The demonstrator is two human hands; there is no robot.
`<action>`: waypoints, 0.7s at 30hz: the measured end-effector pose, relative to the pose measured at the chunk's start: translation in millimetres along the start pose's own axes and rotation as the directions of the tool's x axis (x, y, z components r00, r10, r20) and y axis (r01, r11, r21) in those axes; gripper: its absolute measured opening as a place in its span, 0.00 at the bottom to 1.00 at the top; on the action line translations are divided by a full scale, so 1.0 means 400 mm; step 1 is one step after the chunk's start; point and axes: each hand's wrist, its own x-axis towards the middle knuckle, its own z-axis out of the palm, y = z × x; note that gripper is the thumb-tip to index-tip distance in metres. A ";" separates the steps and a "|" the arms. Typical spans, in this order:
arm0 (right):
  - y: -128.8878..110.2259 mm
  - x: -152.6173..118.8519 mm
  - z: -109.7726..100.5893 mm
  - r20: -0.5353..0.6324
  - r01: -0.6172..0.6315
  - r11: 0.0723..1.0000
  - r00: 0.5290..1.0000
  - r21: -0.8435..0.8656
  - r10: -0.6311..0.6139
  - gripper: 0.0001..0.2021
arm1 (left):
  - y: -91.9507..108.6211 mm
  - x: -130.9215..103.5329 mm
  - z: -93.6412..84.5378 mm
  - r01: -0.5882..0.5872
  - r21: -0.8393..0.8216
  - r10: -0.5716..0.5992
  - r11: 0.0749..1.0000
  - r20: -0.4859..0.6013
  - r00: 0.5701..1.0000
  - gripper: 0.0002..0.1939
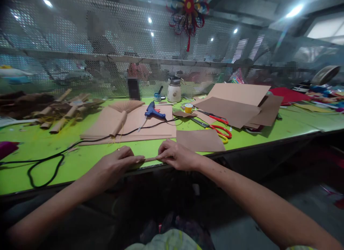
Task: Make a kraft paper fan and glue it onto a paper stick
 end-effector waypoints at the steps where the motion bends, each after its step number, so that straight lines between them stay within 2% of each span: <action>1: -0.003 0.002 -0.002 0.006 0.004 1.000 1.000 -0.010 -0.004 0.11 | -0.001 0.000 -0.002 0.007 -0.003 -0.007 1.000 0.001 1.000 0.17; 3: -0.013 0.012 -0.006 0.044 0.011 0.997 0.999 -0.078 -0.007 0.09 | 0.004 0.004 -0.010 0.013 0.020 -0.013 1.000 0.015 1.000 0.14; 5: -0.031 0.029 -0.010 0.120 0.026 0.973 0.993 -0.229 0.002 0.08 | 0.020 0.013 -0.022 0.012 0.084 -0.016 0.996 0.042 0.999 0.13; 8: -0.063 0.060 -0.010 0.249 0.097 0.864 0.968 -0.495 0.034 0.06 | 0.057 0.033 -0.038 0.018 0.207 -0.038 0.978 0.089 0.995 0.12; 11: -0.081 0.079 -0.003 0.315 0.172 0.783 0.948 -0.598 0.032 0.06 | 0.082 0.053 -0.040 0.033 0.278 -0.057 0.960 0.079 0.995 0.11; 13: -0.077 0.082 0.001 0.307 0.169 0.786 0.951 -0.595 0.028 0.06 | 0.082 0.064 -0.034 0.049 0.295 -0.070 0.954 0.063 0.996 0.12; 15: -0.063 0.078 0.004 0.257 0.106 0.821 0.965 -0.561 0.051 0.06 | 0.073 0.074 -0.024 0.069 0.291 -0.089 0.954 0.054 0.995 0.14; 18: -0.035 0.069 0.006 0.165 -0.019 0.896 0.981 -0.443 0.103 0.09 | 0.056 0.082 -0.010 0.101 0.258 -0.114 0.961 0.034 0.993 0.15; 21: -0.014 0.066 0.007 0.103 -0.066 0.952 0.990 -0.298 0.101 0.10 | 0.045 0.078 -0.001 0.136 0.194 -0.140 0.972 0.008 0.990 0.15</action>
